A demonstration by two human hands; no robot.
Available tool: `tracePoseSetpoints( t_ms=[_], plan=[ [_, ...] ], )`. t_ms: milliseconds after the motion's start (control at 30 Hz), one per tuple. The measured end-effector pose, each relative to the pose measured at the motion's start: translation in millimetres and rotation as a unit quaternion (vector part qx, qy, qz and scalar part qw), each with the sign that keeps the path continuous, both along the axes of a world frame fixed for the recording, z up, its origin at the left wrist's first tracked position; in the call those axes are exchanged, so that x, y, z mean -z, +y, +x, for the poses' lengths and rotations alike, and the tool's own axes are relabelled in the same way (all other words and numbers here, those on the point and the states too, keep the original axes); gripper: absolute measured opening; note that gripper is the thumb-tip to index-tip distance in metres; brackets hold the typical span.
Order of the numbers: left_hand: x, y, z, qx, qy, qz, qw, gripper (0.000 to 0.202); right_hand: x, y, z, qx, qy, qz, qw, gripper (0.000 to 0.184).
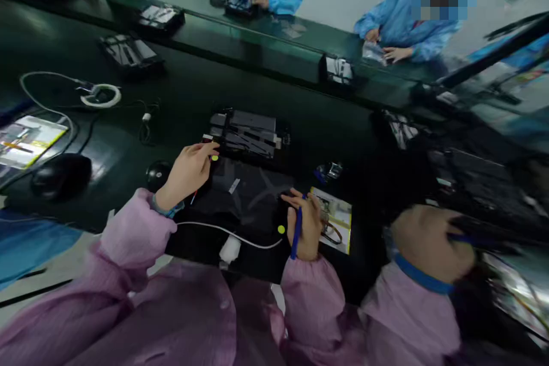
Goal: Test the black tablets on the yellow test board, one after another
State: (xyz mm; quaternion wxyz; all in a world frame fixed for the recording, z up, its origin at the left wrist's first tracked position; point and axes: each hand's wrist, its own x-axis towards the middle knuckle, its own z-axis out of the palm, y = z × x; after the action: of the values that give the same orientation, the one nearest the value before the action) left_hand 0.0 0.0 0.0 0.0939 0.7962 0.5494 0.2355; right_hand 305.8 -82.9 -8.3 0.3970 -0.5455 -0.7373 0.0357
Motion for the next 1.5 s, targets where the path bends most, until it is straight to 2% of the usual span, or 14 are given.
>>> tracePoseSetpoints(
  t_ms=[67,167,233,333,400,500,600,833,1000,1033,1200,1333,1400,1500],
  plan=[
    [-0.9,-2,4,-0.026,0.025,0.012,0.999,0.04,3.3,7,-3,-0.011,-0.002,0.002,1.0,0.022],
    [-2.0,-8,10,-0.028,0.046,0.029,0.998,0.036,8.3,11,-6,-0.01,0.003,0.016,1.0,0.015],
    [-2.6,-13,14,0.011,0.045,0.031,0.998,0.036,11.2,5,-6,0.005,0.009,0.03,0.999,0.016],
    [-3.9,-18,17,0.104,0.015,0.003,0.994,0.04,14.8,-17,-4,0.037,0.018,0.041,0.998,0.021],
    [-5.7,-18,17,0.127,-0.005,-0.003,0.992,0.04,17.5,-36,-3,0.044,0.015,0.029,0.999,0.024],
    [-9.4,-15,13,0.076,-0.031,0.009,0.997,0.039,21.5,-56,-6,0.03,-0.021,0.001,0.999,0.024],
    [-12.2,-12,8,0.03,-0.05,0.005,0.998,0.039,22.5,-59,-16,0.007,-0.069,-0.013,0.998,0.025],
    [-16.3,-11,6,0.038,-0.079,-0.018,0.996,0.041,13.7,-43,-42,-0.087,-0.07,-0.043,0.993,0.032],
    [-15.6,-10,7,0.032,-0.085,-0.018,0.996,0.038,15.8,-52,-21,0.054,0.017,-0.001,0.998,0.028],
    [-15.1,-10,7,0.034,-0.086,-0.02,0.996,0.038,16.4,-52,-16,0.064,0.02,-0.001,0.998,0.029],
    [-11.8,-11,8,0.042,-0.093,-0.018,0.995,0.036,15.6,-33,-16,-0.011,-0.056,-0.061,0.997,0.033],
    [-7.1,-10,9,0.041,-0.095,-0.018,0.994,0.036,12.2,-12,-13,0.005,-0.054,-0.048,0.997,0.027],
    [-5.4,-10,11,0.041,-0.094,-0.016,0.995,0.035,9.5,-6,8,0.031,-0.042,-0.035,0.998,0.025],
    [-4.5,-11,13,0.04,-0.099,-0.008,0.994,0.034,3.5,-5,70,0.054,-0.041,-0.035,0.997,0.026]
  ],
)
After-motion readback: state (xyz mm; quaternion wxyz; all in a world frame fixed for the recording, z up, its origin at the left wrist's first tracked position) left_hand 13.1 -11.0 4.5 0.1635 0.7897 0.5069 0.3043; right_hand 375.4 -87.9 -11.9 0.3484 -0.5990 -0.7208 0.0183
